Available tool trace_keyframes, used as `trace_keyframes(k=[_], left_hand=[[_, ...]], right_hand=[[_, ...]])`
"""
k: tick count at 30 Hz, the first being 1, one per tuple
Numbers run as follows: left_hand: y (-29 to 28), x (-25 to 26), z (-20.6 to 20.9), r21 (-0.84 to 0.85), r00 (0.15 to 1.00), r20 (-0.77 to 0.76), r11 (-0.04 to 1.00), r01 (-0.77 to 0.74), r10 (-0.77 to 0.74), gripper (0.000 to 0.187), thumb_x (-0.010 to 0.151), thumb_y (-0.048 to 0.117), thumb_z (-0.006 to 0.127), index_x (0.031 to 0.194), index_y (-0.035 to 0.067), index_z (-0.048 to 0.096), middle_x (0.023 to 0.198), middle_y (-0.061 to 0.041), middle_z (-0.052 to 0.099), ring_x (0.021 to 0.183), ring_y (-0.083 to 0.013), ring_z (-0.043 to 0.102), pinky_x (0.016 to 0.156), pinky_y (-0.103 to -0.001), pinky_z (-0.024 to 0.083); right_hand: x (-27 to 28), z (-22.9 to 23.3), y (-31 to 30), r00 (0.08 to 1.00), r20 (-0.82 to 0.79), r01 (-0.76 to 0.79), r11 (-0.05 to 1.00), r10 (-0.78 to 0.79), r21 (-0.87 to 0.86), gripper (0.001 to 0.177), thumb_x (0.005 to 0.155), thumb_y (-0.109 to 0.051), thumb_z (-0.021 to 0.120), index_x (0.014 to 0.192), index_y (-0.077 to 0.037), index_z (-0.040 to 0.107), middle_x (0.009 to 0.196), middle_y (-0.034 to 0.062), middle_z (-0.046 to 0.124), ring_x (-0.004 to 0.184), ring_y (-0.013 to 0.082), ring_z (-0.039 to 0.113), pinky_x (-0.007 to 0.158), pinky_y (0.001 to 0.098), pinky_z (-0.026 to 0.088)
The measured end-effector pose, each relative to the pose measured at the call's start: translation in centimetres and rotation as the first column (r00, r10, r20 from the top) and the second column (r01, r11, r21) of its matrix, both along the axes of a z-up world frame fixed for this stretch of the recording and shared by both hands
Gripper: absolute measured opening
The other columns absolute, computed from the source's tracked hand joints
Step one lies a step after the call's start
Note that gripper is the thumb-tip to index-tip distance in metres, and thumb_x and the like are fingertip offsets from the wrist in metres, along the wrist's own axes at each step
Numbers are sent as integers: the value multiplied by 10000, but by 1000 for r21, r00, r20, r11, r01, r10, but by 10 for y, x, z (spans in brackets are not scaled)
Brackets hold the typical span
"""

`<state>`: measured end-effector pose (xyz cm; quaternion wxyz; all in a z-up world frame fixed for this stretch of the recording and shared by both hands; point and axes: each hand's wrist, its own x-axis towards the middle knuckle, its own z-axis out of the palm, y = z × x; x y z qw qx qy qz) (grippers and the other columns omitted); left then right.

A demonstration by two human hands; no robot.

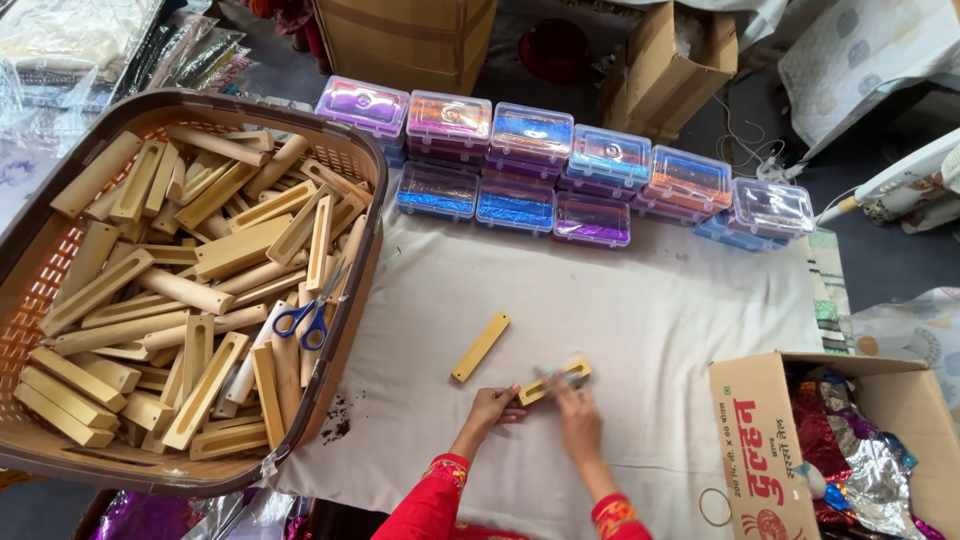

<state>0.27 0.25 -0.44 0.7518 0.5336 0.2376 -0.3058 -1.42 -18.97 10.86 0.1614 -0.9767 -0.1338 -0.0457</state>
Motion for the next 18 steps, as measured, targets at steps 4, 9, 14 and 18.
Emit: trace_keyframes(k=[4,9,14,18], left_hand=[[1,0,14,18,1000,-4,1000,-7,7,503,951,448,689,1102,-28,749,947,-120,795,790,-170,791,634,-247,626],[2,-1,7,-3,1000,-8,1000,-12,12,494,954,439,687,1094,-30,755,936,-122,786,769,-176,772,624,-250,614],[4,4,16,16,1000,5,1000,5,-5,489,962,438,681,1090,-28,756,933,-110,793,779,-168,778,625,-236,613],[3,1,14,34,1000,-10,999,5,-5,486,969,440,682,1083,-26,753,916,-102,797,781,-161,789,620,-235,607]], right_hand=[[10,-8,-4,979,45,198,980,-200,29,530,849,63,569,1296,-188,708,1415,-48,626,1090,285,640,902,399,593],[-24,-3,40,992,87,80,985,-94,151,411,818,23,614,1198,-105,705,1356,33,651,1106,333,642,869,422,582],[6,26,12,996,15,81,990,-84,115,430,825,35,601,1205,-122,727,1318,13,667,1026,293,661,825,418,592],[16,26,21,975,22,219,974,-220,61,244,869,-48,644,1088,-109,733,1221,31,677,1102,305,656,889,439,578]])
